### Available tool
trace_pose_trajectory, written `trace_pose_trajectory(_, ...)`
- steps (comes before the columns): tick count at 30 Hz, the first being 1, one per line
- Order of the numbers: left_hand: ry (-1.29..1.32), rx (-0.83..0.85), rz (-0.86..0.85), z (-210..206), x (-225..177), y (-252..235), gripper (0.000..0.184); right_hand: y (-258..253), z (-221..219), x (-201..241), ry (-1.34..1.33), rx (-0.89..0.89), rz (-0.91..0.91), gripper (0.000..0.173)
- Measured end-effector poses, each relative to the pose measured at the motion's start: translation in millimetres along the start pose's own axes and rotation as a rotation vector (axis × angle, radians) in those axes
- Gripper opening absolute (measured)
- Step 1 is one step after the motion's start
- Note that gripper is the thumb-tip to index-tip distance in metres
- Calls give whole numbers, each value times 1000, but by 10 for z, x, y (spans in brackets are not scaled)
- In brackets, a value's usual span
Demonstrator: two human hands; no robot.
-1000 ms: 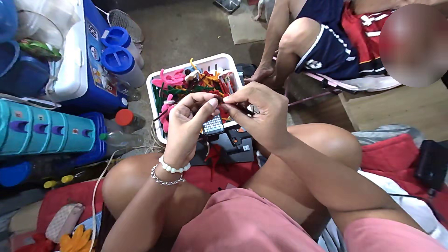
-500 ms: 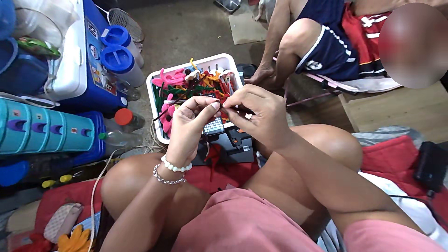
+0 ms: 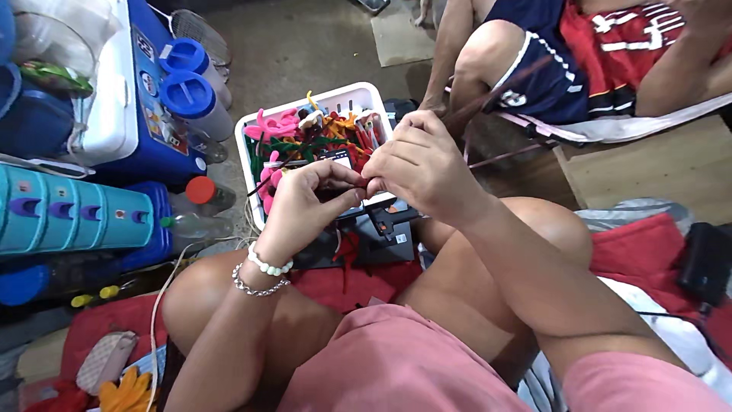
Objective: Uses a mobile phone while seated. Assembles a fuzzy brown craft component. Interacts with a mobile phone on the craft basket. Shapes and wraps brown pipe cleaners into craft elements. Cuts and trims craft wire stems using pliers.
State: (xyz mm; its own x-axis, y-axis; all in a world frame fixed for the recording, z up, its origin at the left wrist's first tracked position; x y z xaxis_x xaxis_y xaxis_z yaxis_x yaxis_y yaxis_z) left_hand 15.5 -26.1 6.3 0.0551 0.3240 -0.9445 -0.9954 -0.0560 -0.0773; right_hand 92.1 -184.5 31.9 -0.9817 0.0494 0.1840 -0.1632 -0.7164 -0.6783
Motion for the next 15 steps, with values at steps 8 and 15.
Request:
trace_pose_trajectory(8, -211, -67, 8, 166, -41, 7, 20, -134, -123, -135, 169, -138, -26, 24)
trace_pose_trajectory(15, 388, -511, 164, 794, 55, 4, 23, 240, -918, -514, -58, 478, -566, 27)
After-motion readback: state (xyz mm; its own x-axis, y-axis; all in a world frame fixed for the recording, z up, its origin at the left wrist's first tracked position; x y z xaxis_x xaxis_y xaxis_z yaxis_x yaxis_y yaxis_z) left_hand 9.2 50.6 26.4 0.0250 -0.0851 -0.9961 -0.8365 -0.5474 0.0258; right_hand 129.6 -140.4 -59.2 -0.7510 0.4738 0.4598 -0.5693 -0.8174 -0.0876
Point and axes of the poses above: each hand's wrist, its own y-axis away from the middle knuckle, its own z-axis out of the back of the hand, x = y × z, the point moved 5 cm from there along -y, towards the middle knuckle, and after that the axes turned 1 degree about -x, right-handed, at the moved point
